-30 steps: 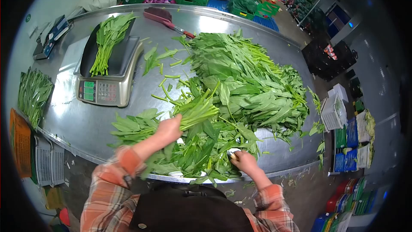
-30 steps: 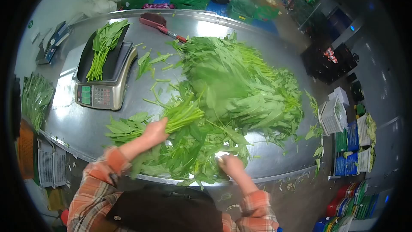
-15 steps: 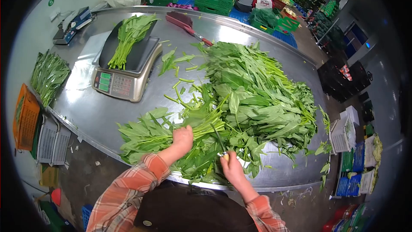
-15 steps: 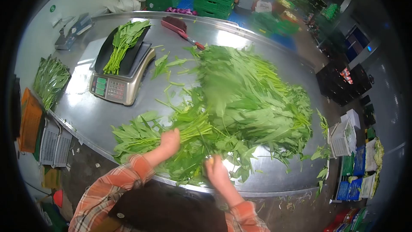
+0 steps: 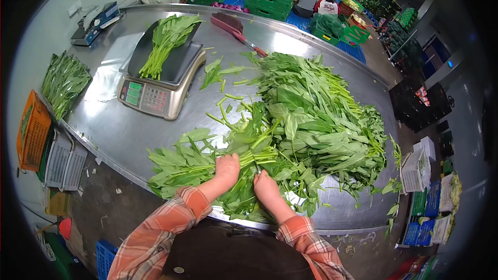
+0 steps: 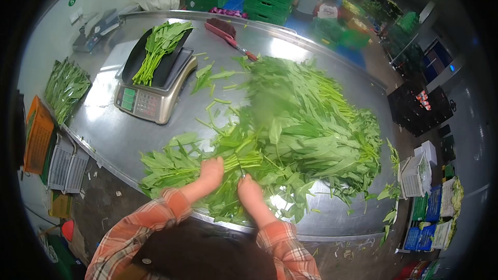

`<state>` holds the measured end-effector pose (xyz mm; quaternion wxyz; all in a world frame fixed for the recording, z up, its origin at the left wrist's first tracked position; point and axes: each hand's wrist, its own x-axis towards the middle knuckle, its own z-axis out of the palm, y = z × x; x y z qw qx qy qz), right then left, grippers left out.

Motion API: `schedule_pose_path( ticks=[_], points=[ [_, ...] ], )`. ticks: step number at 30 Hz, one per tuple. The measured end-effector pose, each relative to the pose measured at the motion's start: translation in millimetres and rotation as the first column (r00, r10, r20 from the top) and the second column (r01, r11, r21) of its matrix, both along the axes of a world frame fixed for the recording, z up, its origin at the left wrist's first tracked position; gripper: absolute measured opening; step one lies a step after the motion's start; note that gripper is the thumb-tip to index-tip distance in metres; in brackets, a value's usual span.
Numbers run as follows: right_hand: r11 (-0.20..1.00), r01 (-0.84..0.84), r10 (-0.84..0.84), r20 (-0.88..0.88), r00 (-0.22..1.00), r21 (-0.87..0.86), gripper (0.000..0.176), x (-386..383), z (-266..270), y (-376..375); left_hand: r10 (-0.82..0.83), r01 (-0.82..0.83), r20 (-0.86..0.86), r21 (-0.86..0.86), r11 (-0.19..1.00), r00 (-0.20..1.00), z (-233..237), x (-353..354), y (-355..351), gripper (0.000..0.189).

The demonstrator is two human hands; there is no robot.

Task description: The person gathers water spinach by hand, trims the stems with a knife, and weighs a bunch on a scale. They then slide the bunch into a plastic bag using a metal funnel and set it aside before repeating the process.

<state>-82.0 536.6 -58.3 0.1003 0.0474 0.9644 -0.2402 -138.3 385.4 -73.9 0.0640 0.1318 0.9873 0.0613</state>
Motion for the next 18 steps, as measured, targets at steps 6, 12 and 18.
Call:
schedule_pose_path(
  ticks=[6,12,18],
  points=[
    [0.998,0.044,-0.039,0.125,0.991,-0.038,0.033,31,13,2,-0.079,0.070,0.062,0.136,0.988,0.995,-2,-14,-17,0.029],
    [0.997,0.062,-0.045,0.263,0.964,-0.055,0.039,73,8,38,0.220,-0.328,0.263,0.501,0.801,0.939,14,-68,-94,0.031],
    [0.905,-0.361,0.351,-0.087,0.932,-0.224,0.067,27,146,13,-0.166,-0.356,0.415,0.886,0.297,0.895,189,-32,-100,0.037]
  ],
)
